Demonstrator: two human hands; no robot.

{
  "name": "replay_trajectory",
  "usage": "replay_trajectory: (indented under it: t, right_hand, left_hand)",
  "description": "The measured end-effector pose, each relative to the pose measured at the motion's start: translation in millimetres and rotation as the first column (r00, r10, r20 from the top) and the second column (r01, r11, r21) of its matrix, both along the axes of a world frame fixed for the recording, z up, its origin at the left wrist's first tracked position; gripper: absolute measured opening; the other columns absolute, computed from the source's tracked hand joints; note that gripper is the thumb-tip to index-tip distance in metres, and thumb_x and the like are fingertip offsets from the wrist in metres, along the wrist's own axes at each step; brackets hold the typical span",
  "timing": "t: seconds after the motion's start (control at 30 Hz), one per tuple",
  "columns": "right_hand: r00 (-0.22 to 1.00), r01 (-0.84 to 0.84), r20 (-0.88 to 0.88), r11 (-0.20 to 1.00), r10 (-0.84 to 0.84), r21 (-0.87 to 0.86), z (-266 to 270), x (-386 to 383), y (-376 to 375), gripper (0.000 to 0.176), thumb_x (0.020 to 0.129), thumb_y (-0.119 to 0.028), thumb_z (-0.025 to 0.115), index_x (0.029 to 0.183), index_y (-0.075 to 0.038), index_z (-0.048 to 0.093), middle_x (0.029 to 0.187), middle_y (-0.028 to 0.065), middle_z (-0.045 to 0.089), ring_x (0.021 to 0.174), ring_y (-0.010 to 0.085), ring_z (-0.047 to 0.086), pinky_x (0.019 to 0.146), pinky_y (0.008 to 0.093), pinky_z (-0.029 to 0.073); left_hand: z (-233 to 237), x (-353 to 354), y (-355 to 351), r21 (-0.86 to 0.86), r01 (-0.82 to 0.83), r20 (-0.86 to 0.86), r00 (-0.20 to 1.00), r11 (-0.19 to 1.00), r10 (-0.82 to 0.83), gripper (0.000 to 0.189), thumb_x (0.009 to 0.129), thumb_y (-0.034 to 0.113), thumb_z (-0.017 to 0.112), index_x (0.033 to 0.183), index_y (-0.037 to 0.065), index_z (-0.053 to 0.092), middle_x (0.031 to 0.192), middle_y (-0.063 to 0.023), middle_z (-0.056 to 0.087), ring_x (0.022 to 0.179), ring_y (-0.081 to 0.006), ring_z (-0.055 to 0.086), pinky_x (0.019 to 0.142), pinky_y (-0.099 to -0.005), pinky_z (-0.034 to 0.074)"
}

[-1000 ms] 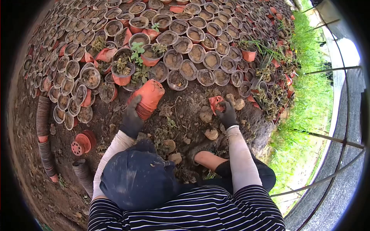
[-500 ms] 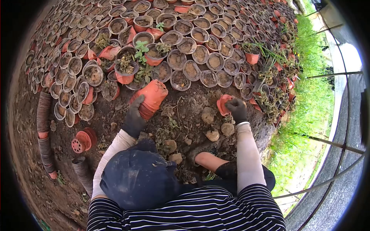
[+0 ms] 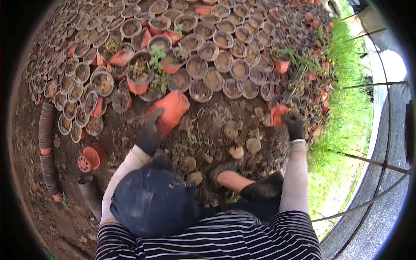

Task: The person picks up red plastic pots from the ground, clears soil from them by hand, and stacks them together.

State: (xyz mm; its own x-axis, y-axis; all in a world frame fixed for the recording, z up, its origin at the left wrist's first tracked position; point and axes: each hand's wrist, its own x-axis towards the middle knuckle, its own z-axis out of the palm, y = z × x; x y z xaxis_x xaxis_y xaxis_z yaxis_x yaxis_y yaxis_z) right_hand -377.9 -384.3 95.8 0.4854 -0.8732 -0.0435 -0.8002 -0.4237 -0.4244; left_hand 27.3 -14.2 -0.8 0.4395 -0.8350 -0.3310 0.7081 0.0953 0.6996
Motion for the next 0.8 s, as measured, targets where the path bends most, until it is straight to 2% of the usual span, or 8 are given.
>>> replay_trajectory:
  t: [0.03, 0.07, 0.17, 0.27, 0.37, 0.47, 0.6, 0.8]
  right_hand:
    - [0.977, 0.034, 0.197, 0.968, -0.086, 0.25, 6, 3, 2, 0.009, 0.073, -0.01, 0.069, 0.071, -0.004, 0.064, 0.068, 0.0045, 0.06, 0.066, 0.011, 0.056, 0.061, 0.0284, 0.045]
    - [0.981, 0.053, -0.193, 0.988, -0.024, 0.147, -4, -14, -15, 0.007, 0.073, -0.008, 0.07, 0.074, -0.002, 0.066, 0.07, 0.0041, 0.062, 0.065, 0.0116, 0.057, 0.06, 0.0276, 0.045]
    - [0.994, -0.014, 0.109, 0.999, 0.01, 0.038, 4, -5, -29, 0.007, 0.073, -0.007, 0.07, 0.076, -0.001, 0.067, 0.07, 0.003, 0.062, 0.063, 0.0107, 0.056, 0.06, 0.0261, 0.045]
    - [0.998, 0.007, 0.069, 0.995, -0.014, 0.096, 9, 15, -10, 0.009, 0.074, -0.008, 0.071, 0.078, -0.001, 0.067, 0.071, 0.0025, 0.063, 0.063, 0.0118, 0.056, 0.062, 0.0269, 0.046]
    - [0.969, -0.119, 0.243, 0.953, 0.049, 0.28, 27, 74, 14, 0.009, 0.074, -0.007, 0.071, 0.079, -0.002, 0.066, 0.083, 0.0055, 0.064, 0.077, 0.014, 0.059, 0.071, 0.0269, 0.047]
    - [0.875, -0.333, 0.444, 0.907, 0.194, 0.259, 34, 152, 73, 0.011, 0.071, -0.005, 0.072, 0.076, -0.001, 0.064, 0.094, 0.0092, 0.064, 0.087, 0.0175, 0.06, 0.078, 0.0305, 0.048]
    - [0.778, -0.481, 0.531, 0.862, 0.336, 0.159, 12, 220, 141, 0.015, 0.072, -0.008, 0.073, 0.08, -0.002, 0.062, 0.093, 0.0081, 0.062, 0.088, 0.019, 0.06, 0.081, 0.0308, 0.047]
    - [0.659, -0.317, 0.745, 0.862, -0.099, 0.395, -41, 260, 210, 0.035, 0.076, -0.007, 0.073, 0.104, -0.003, 0.053, 0.099, 0.0062, 0.057, 0.097, 0.0152, 0.055, 0.085, 0.031, 0.047]
  left_hand:
    - [7, -4, 2, -0.034, -0.006, -0.067, 0.998, 0.999, 0.004, 0.038, 0.099, 0.016, 0.043, 0.129, -0.007, 0.048, 0.131, -0.0175, 0.053, 0.118, -0.0233, 0.054, 0.102, -0.0357, 0.042]
    - [13, -8, 4, -0.065, -0.014, -0.135, 0.991, 0.998, 0.005, 0.038, 0.099, 0.015, 0.042, 0.129, -0.008, 0.047, 0.132, -0.0173, 0.052, 0.119, -0.0227, 0.053, 0.102, -0.0355, 0.042]
    - [18, -10, -3, -0.099, -0.033, -0.262, 0.965, 0.995, 0.006, 0.039, 0.099, 0.015, 0.042, 0.13, -0.008, 0.046, 0.131, -0.0178, 0.053, 0.117, -0.0233, 0.055, 0.103, -0.0354, 0.041]
    - [15, -11, 3, 0.019, 0.052, 0.206, 0.977, 0.998, -0.055, 0.038, 0.099, 0.016, 0.042, 0.129, -0.008, 0.047, 0.129, -0.0177, 0.055, 0.116, -0.0238, 0.056, 0.102, -0.0356, 0.042]
    - [38, -10, 12, 0.137, 0.113, 0.722, 0.669, 0.984, -0.177, 0.037, 0.098, 0.014, 0.044, 0.127, -0.008, 0.049, 0.128, -0.0178, 0.056, 0.116, -0.024, 0.056, 0.101, -0.0354, 0.043]
    - [58, -18, -3, -0.023, 0.063, 0.03, 0.998, 0.998, -0.062, 0.034, 0.095, 0.009, 0.048, 0.124, -0.007, 0.052, 0.126, -0.0184, 0.057, 0.116, -0.0243, 0.056, 0.1, -0.0354, 0.043]
    - [-12, -23, 2, 0.037, 0.164, 0.112, 0.979, 0.986, -0.167, 0.033, 0.094, 0.007, 0.049, 0.124, -0.005, 0.053, 0.124, -0.0183, 0.059, 0.115, -0.0242, 0.057, 0.1, -0.0359, 0.043]
    - [0, -22, 6, -0.006, 0.261, 0.15, 0.955, 0.965, -0.257, 0.042, 0.097, 0.023, 0.049, 0.131, -0.001, 0.044, 0.128, -0.0148, 0.055, 0.117, -0.0235, 0.056, 0.102, -0.0385, 0.044]
